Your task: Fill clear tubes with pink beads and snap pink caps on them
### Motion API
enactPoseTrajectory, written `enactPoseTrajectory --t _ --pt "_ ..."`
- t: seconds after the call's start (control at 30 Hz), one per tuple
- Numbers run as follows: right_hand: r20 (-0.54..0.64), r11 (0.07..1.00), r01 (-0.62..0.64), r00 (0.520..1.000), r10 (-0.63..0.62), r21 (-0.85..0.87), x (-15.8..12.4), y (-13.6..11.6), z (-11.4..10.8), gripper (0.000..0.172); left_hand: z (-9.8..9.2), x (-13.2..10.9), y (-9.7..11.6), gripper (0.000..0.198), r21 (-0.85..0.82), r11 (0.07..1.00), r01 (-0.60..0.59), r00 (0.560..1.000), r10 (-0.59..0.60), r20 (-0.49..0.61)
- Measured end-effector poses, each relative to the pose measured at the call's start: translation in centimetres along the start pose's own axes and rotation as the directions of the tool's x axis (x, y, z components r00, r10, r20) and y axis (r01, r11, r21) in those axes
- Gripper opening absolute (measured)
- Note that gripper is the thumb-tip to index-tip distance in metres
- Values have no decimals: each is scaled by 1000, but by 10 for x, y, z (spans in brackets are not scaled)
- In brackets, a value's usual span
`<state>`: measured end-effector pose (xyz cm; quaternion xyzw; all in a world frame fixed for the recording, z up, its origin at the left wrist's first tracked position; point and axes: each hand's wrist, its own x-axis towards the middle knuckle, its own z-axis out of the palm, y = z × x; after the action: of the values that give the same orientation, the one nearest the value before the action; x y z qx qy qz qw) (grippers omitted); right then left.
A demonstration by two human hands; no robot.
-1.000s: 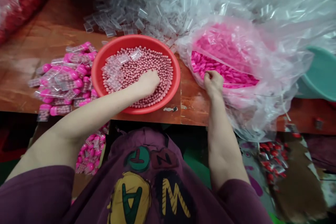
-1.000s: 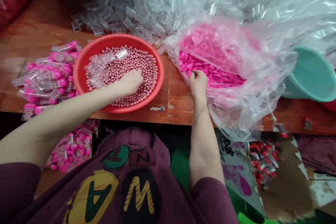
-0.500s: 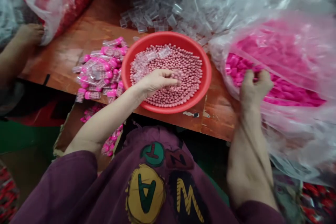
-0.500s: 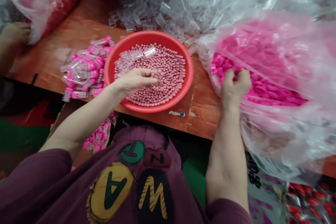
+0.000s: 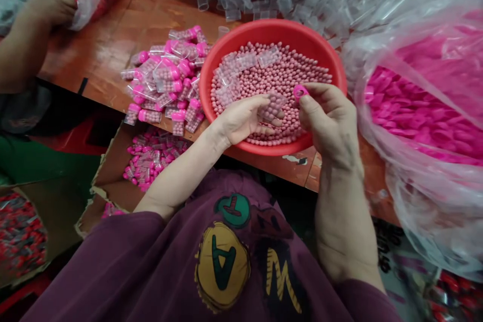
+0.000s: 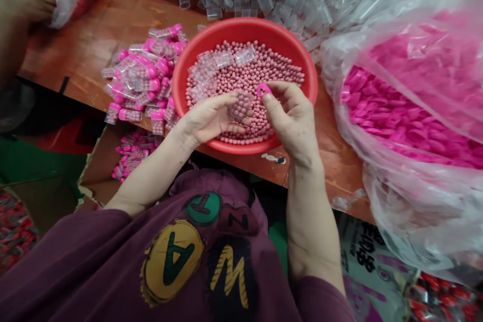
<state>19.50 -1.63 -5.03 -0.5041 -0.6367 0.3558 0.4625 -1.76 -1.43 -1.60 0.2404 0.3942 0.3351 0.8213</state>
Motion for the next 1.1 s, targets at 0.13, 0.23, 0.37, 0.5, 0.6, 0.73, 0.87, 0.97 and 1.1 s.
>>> enactPoseTrajectory --t 0.13,0.23,0.37,0.5,0.6,0.73,0.87,0.97,1.1 --pt "-17 1000 -19 1000 19 22 2 -4 9 50 1 2 -2 25 -20 1000 0 1000 0 -7" --pt "7 1000 2 1000 -2 -25 -1 -11 8 45 4 0 -2 22 -28 999 -23 999 23 -25" --pt "-12 982 112 993 -116 -151 -8 -19 3 35 7 -2 -1 28 -38 999 -29 999 29 -23" --pt "-60 976 99 992 -113 -194 -11 -18 0 34 7 1 -1 33 -42 999 -25 1000 24 -14" --pt "-70 983 45 996 -58 -176 -12 -17 0 33 8 1 -1 27 -44 999 -21 999 19 -36" --pt "-11 983 58 998 -61 -176 -13 -18 -4 25 10 -1 -3 32 -46 997 -54 998 52 -47" --pt "79 974 110 992 -97 -196 -11 -18 -13 22 7 0 -7 36 34 993 -116 991 118 -58" --pt "78 928 172 985 -155 -330 -7 -14 -19 20 5 4 -9 33 58 992 -111 991 115 -72" --pt "-99 914 146 975 -197 -378 -8 -10 -14 25 5 7 -6 21 70 994 -82 992 89 -92"
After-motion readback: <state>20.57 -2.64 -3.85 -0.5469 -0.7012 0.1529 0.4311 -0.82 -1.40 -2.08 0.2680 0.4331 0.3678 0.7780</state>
